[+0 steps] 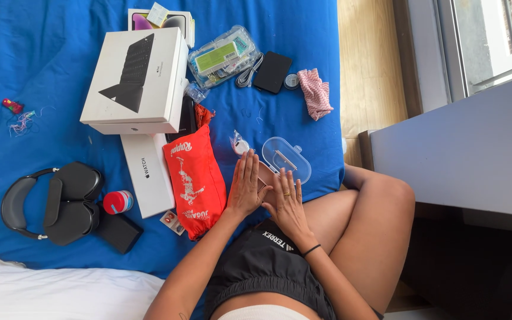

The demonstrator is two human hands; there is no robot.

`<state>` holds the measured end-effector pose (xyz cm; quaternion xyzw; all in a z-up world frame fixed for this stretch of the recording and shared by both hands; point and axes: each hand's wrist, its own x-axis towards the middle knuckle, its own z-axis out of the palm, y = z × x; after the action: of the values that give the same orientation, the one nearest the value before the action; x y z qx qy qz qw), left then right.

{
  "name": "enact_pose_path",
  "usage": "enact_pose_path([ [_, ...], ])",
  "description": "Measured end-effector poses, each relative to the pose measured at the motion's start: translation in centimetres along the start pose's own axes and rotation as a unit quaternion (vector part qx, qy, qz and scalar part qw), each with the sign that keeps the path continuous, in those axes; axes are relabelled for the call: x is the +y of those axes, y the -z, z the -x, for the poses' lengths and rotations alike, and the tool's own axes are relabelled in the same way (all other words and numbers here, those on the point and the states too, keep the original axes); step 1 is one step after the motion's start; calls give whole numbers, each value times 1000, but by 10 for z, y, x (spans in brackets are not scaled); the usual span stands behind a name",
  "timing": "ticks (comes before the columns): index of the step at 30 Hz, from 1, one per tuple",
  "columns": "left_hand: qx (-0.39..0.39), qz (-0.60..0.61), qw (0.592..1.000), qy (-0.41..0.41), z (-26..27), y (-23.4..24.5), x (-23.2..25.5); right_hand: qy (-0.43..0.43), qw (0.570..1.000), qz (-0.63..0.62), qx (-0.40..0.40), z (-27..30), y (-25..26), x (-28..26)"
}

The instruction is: Organizing various small items like sewing supplies and electronics on a bed into containers and bags.

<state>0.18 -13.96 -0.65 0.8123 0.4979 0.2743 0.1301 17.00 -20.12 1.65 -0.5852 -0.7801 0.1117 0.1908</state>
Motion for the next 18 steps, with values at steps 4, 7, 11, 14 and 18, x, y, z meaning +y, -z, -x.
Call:
enact_pose_path([
  [4, 18, 41, 999, 12, 8, 4, 2, 14, 992, -100, 77, -4, 19, -1],
  [7, 49, 94, 994, 38, 14, 17, 11, -73, 965, -147, 204, -7, 11, 20],
  [11, 39, 184, 980, 59, 28, 29, 23, -341, 706, -586, 205, -9, -2, 71],
  [14, 21, 220, 973, 61, 30, 25, 22, -300, 618, -705, 176, -21, 35, 64],
  [18, 62, 238, 967, 62, 28, 16, 21, -156, 781, -595, 108, -12, 48, 51],
])
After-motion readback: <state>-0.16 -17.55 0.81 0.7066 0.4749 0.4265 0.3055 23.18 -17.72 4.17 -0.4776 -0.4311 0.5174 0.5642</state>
